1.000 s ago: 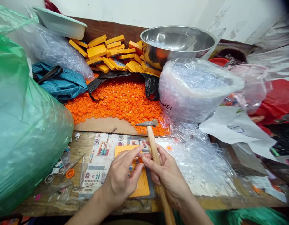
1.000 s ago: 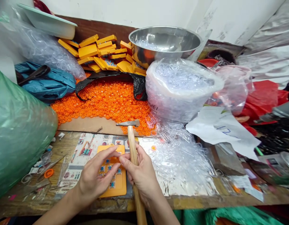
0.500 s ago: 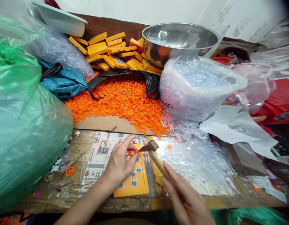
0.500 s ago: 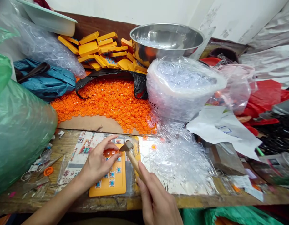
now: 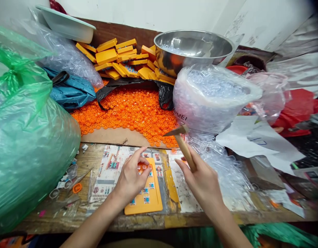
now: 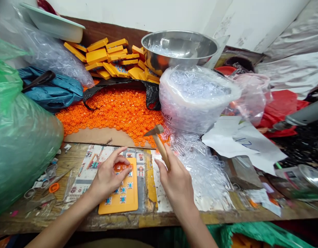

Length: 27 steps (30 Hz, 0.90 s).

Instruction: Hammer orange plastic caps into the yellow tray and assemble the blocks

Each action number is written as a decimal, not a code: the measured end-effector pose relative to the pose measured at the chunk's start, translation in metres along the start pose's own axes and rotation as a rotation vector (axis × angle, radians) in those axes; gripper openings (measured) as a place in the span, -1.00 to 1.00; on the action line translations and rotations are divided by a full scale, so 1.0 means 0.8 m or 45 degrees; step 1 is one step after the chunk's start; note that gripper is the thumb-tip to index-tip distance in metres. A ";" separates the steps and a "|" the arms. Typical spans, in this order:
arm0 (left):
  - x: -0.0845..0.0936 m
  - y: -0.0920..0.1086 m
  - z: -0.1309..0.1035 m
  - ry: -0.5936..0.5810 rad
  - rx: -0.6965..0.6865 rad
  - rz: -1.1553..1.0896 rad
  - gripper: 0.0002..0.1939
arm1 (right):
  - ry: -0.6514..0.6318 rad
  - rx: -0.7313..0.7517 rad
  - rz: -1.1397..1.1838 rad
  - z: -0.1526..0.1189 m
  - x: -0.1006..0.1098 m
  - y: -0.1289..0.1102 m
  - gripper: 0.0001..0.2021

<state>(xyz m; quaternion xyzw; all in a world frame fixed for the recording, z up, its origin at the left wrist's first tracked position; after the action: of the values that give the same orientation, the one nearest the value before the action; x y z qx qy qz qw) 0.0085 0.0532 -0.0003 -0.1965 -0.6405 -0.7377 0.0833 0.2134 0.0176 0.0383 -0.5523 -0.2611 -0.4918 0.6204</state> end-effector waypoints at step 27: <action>0.036 0.060 -0.075 0.313 -0.639 0.119 -0.51 | -0.525 -0.793 1.554 -0.079 -0.055 -0.082 -0.44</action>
<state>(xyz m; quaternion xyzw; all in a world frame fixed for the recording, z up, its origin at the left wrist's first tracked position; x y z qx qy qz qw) -0.0102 -0.0095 0.0490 -0.1496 -0.4132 -0.8868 0.1430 0.1242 -0.0216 0.0122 -0.8331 0.1351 0.0060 0.5364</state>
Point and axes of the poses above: each hand's wrist, its own z-axis towards the middle knuckle, its own x-axis out of the back of the hand, y = z × x, the point moved 7 cm from there along z, towards the middle knuckle, and after that the axes turned 1 degree about -z, right-handed, at the moved point
